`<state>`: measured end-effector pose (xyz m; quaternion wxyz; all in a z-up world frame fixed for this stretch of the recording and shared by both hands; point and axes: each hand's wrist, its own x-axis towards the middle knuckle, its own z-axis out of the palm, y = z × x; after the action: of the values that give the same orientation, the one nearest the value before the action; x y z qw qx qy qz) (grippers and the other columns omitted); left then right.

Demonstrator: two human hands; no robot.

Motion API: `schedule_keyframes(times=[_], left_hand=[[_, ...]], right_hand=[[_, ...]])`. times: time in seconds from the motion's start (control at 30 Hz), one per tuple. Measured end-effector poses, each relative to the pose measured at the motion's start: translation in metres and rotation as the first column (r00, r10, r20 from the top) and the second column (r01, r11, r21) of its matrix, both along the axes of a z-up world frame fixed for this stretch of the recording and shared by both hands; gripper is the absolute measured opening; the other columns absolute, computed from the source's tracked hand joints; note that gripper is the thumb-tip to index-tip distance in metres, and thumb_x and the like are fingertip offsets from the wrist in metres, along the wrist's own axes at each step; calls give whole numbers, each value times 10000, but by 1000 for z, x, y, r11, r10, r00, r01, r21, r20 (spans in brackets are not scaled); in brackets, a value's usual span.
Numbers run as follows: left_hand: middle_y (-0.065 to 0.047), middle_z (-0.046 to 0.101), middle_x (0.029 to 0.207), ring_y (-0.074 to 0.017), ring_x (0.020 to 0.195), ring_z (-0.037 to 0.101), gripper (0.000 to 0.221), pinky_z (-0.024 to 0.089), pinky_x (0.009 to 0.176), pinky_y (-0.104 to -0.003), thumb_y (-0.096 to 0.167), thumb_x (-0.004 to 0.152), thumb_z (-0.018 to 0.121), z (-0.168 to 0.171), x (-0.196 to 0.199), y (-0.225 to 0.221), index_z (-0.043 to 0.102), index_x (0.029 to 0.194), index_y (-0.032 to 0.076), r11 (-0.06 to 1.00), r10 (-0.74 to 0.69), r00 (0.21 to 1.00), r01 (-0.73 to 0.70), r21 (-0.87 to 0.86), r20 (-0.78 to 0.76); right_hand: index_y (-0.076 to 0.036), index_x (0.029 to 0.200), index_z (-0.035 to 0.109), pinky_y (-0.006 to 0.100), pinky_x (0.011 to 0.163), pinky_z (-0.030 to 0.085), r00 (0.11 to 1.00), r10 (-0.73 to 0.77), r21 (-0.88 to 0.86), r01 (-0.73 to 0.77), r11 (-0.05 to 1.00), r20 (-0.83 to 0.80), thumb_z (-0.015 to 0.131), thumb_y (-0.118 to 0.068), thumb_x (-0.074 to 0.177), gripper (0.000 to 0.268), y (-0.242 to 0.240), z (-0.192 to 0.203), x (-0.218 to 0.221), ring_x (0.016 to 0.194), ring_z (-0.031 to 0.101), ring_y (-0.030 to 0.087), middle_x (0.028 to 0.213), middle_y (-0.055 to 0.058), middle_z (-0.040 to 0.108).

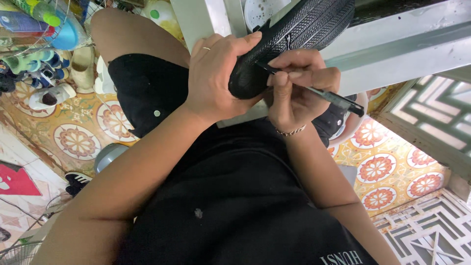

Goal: Repairing and cleaning shoes by scraping the sole and applying white liquid with a brush.

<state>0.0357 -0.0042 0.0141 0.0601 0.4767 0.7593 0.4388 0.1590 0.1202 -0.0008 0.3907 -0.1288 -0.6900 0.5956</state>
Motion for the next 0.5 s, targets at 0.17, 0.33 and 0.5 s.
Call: schedule_keyframes(times=[0.17, 0.33, 0.5], left_hand=[[-12, 665, 1276, -234, 1026, 633, 738, 422, 942, -366, 337, 823, 968, 3, 0, 0, 560, 1391, 100, 1000, 5, 1000, -5, -5, 20], [-29, 671, 1224, -264, 1013, 626, 768, 422, 964, -407, 311, 741, 964, 4, -3, 0, 577, 1360, 75, 999, -16, 1000, 16, -30, -1], [-5, 691, 1253, -234, 1009, 637, 705, 426, 979, -396, 265, 773, 965, 0, -1, 0, 585, 1336, 75, 1000, 3, 999, -2, -12, 50]], right_hand=[[-80, 1094, 441, 330, 721, 564, 995, -43, 306, 13, 952, 93, 627, 7, 1035, 213, -3, 9, -2, 818, 642, 300, 1066, 251, 610], [-204, 1028, 524, 340, 695, 607, 867, -442, 696, 170, 698, 231, 632, -60, 993, 184, 2, 12, -6, 811, 706, 288, 1019, 157, 651], [-79, 1140, 398, 233, 530, 514, 876, -368, -381, 239, 893, -313, 545, -64, 1113, 150, 15, -13, 0, 674, 615, 179, 1108, 214, 640]])
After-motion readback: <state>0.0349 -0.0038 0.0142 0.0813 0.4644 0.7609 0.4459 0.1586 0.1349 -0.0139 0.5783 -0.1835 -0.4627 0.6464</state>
